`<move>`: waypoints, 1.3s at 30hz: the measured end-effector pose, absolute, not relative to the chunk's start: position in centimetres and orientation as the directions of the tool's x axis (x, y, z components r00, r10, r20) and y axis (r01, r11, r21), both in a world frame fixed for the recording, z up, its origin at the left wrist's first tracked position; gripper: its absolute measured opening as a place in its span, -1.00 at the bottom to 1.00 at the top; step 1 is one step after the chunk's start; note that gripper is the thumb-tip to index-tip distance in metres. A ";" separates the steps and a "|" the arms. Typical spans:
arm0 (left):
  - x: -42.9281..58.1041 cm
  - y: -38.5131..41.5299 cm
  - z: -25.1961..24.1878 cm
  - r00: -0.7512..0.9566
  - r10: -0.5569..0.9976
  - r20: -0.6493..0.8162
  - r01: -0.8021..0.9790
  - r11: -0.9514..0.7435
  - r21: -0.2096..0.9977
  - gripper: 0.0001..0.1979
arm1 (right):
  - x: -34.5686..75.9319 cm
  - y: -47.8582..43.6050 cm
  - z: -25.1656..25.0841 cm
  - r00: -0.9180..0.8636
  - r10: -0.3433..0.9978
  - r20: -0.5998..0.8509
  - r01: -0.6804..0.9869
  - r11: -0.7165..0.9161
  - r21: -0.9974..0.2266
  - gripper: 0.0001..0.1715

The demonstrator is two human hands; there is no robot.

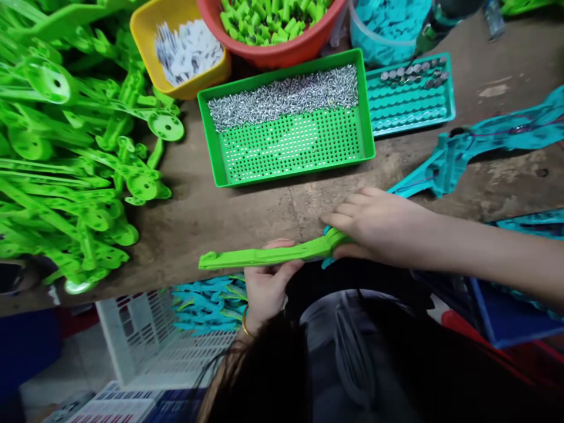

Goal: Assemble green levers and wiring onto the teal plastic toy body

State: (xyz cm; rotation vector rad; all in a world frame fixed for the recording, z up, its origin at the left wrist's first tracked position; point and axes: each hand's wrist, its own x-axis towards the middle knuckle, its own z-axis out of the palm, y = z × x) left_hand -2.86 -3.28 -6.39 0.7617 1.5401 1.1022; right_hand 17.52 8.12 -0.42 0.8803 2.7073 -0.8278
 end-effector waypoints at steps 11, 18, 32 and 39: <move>-0.7 -3.9 -6.7 -0.197 0.907 -0.374 -0.183 0.340 0.922 -0.53 | 17.8 8.8 -0.3 -0.806 0.488 -0.337 0.590 0.603 -0.537 -0.71; 1.7 -3.6 -7.3 -0.332 0.904 -0.270 -0.087 0.256 0.963 -0.73 | 17.6 8.1 -0.5 -0.825 0.483 -0.292 0.563 0.666 -0.490 -0.65; 5.0 -3.4 -4.1 -0.126 0.810 -0.573 -0.416 0.482 0.771 -0.64 | 16.2 7.8 -2.7 -0.735 0.677 -0.041 0.657 0.695 -0.292 -0.31; 4.6 -3.2 -4.1 -0.182 0.789 -0.587 -0.415 0.479 0.773 -0.64 | 15.1 7.3 -2.5 -0.737 0.675 0.006 0.633 0.694 -0.341 -0.38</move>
